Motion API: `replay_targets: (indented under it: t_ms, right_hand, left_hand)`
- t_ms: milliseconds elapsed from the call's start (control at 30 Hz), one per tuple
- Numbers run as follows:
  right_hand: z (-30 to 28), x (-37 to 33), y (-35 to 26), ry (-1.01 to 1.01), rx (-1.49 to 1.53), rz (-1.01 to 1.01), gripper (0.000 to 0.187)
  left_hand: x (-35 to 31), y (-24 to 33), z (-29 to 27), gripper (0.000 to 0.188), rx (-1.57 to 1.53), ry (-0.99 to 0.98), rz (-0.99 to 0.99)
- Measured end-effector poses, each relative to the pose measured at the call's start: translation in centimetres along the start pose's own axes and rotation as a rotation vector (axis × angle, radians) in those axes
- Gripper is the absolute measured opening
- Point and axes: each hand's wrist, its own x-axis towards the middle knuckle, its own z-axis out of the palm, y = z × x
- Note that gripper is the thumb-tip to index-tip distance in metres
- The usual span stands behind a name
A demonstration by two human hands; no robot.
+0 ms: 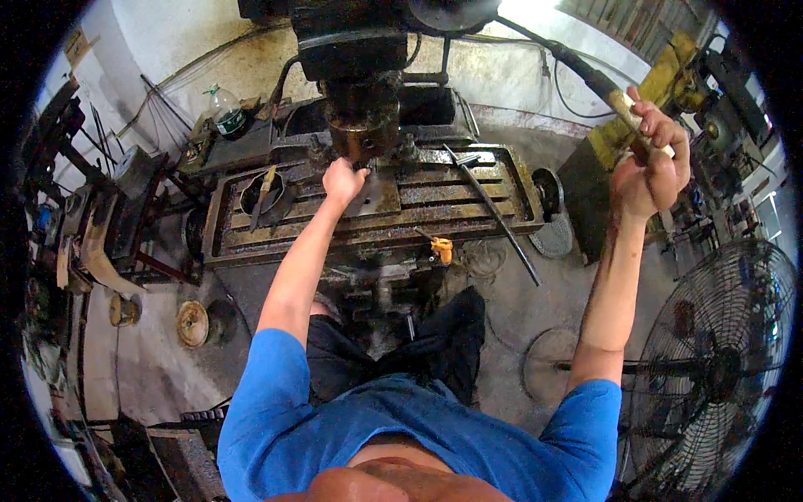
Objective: The person operates a milling machine by placing metal workpieces on the bed, using a small yellow hand tool to secure or adjust them, and turning manual wheels to move the machine head while picking new parts from a bin.
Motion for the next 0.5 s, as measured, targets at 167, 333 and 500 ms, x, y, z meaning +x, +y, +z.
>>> replay_targets:
  t_ms: [167,333,500]
  right_hand:
    - [0.5,-2.7,0.6,0.055,-0.014,-0.02,0.012]
    - [1.3,-2.9,0.7,0.126,-0.01,0.025,0.01]
    - [0.1,-2.2,0.5,0.048,-0.032,-0.002,0.014]
  left_hand:
    - [0.0,0.2,-0.7,0.034,0.022,-0.067,-0.014]
    - [-0.4,-0.4,-0.1,0.034,0.003,0.008,-0.004]
    - [0.5,-0.5,0.5,0.041,-0.015,-0.008,-0.001]
